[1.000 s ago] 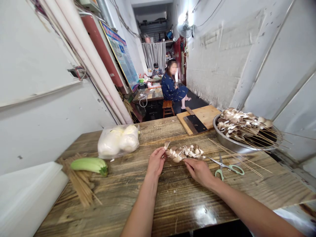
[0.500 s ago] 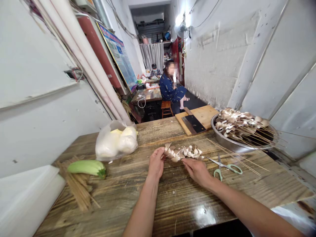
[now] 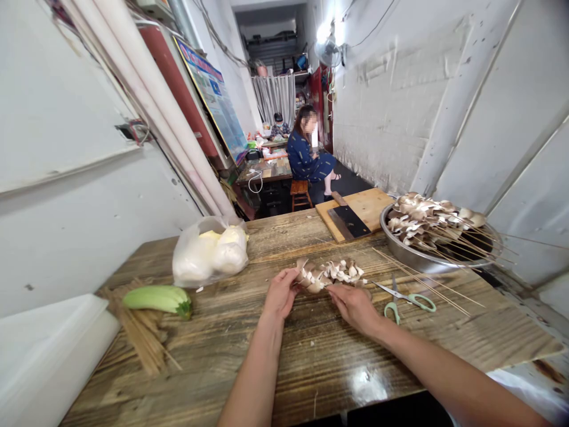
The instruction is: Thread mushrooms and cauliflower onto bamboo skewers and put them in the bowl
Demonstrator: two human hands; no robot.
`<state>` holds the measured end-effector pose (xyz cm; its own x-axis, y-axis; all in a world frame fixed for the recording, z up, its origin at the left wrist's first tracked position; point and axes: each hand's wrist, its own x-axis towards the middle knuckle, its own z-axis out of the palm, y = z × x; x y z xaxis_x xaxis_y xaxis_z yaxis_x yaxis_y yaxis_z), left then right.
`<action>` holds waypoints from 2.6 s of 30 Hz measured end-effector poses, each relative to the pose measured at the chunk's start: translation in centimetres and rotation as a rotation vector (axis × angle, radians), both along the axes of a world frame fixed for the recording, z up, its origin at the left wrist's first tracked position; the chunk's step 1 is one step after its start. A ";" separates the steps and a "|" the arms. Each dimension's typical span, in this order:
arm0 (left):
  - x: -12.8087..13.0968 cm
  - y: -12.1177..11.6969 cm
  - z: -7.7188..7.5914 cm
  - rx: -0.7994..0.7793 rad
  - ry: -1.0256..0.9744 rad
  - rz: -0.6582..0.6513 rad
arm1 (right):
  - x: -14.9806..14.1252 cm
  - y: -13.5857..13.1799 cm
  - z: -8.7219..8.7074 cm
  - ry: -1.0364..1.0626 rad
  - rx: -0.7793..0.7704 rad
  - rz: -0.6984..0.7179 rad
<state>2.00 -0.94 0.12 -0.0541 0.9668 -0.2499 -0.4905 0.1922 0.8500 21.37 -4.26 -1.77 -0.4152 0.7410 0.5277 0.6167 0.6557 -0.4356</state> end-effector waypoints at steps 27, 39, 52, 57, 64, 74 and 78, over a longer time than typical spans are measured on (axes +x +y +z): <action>-2.8 0.5 -2.6 0.035 1.525 0.075 | 1.7 1.5 1.3 0.127 0.092 -0.226; -3.0 0.6 -3.1 0.066 1.223 0.187 | 1.7 1.3 1.6 0.122 0.119 -0.231; -2.7 0.4 -2.5 0.130 1.204 0.238 | 2.4 2.3 1.3 0.205 0.115 -0.281; 1.6 -2.1 0.3 0.440 1.007 -0.093 | 2.8 2.5 1.9 0.224 0.076 -0.330; 7.4 -4.2 0.2 0.604 0.921 -0.570 | 2.7 2.2 2.4 0.197 0.044 -0.353; 5.8 -3.5 -0.1 0.518 0.880 -0.483 | 2.4 2.0 2.1 0.222 0.097 -0.328; 2.1 -2.3 0.5 0.281 0.674 -0.243 | 2.3 1.7 2.0 0.245 0.110 -0.285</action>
<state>4.08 -3.25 0.60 0.1141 0.9933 0.0186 0.1787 -0.0390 0.9831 23.66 -2.54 0.18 -0.0531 0.7420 0.6683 0.6671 0.5244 -0.5292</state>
